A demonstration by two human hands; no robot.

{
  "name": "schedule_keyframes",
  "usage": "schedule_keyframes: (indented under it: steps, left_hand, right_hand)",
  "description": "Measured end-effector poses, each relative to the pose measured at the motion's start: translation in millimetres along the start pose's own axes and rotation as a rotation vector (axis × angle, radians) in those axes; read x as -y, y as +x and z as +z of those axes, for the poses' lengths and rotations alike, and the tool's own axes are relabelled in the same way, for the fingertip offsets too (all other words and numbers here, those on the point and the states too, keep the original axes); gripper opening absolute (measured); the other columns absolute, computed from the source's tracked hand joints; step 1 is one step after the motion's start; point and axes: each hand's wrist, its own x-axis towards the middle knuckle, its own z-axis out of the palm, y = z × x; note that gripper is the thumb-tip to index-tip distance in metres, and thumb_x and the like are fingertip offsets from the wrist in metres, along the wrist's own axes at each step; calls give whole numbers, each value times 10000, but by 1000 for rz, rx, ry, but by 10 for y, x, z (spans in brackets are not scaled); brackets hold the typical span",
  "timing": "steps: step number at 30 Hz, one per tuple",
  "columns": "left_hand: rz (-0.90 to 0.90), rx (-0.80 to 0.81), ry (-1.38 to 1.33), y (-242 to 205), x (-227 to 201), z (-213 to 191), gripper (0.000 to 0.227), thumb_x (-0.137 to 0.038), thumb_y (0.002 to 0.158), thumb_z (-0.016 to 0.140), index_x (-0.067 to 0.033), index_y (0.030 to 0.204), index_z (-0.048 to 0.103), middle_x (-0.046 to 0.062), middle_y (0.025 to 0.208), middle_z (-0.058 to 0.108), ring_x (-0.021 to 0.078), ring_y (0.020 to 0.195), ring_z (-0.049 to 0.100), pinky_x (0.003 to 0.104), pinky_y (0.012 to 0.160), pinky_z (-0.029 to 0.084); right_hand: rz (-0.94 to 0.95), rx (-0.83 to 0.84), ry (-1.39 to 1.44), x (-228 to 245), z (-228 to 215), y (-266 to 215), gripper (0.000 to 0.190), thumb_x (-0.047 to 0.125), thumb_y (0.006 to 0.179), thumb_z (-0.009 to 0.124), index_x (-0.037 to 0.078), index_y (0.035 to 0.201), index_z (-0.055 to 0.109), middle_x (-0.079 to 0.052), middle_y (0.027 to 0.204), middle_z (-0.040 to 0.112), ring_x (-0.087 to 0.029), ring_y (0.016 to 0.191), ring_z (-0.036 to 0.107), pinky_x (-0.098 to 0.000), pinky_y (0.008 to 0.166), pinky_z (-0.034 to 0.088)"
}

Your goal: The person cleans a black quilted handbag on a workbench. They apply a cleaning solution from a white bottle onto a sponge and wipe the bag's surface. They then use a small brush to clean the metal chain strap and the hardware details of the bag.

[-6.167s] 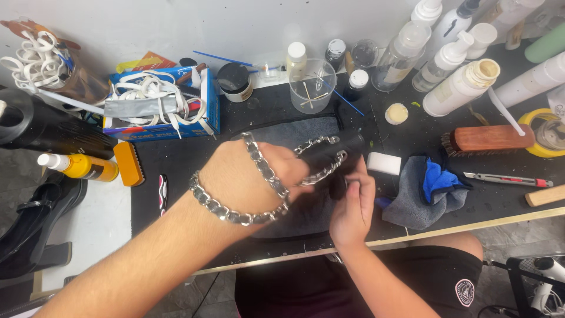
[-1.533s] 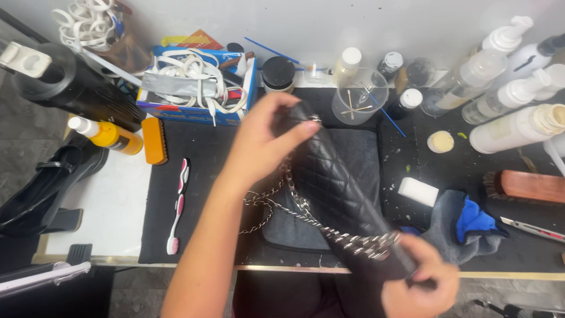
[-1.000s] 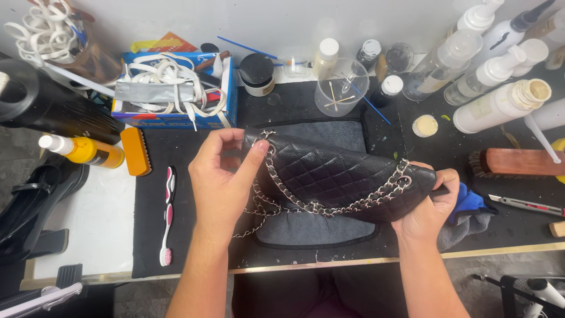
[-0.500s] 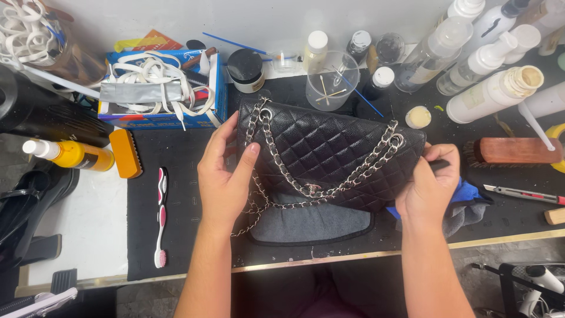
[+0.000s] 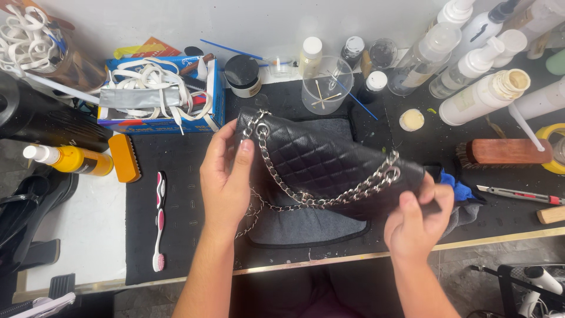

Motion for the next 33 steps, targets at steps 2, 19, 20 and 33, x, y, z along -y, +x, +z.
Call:
schedule_keyframes:
  steps: [2,19,20,33]
  left_hand:
    - [128,46,74,3,-63,52,556,-165,987,713,20,1465,498,108,1329,646,159,1199,639,298,1057,509]
    - [119,182,-252,394,691,-55,400,-306,1057,615,-7,1317,555,65,1206,554,124,1087,511,274,971,438]
    - [126,155,-226,405,723,-36,391,-325,1063,586,-5,1286,569,72,1205,581,126,1092,536,269,982,443]
    - [31,-70,-217,256,312,100,499,-305,1093,424,89,1261,681,17,883,413,118,836,411,260,773,340]
  right_hand:
    - [-48,10,-88,32,24,-123,268,-32,1029,637,85,1086,402,-239,1335,550,-242,1265,575,-398,1185,441]
    - [-390,513,-411,186,417,-920,544,104,735,950,125,914,437,-153,1100,648,-334,1014,665,-502,894,573]
    - [-304,558,-346,188,404,-904,548,73,765,962,117,926,439,-170,1107,652,-335,1016,670,-492,892,587]
    - [100,95,-136,-77,255,-406,168,44,1001,606,89,991,444,-185,1100,698,-324,1235,585,-534,1226,370]
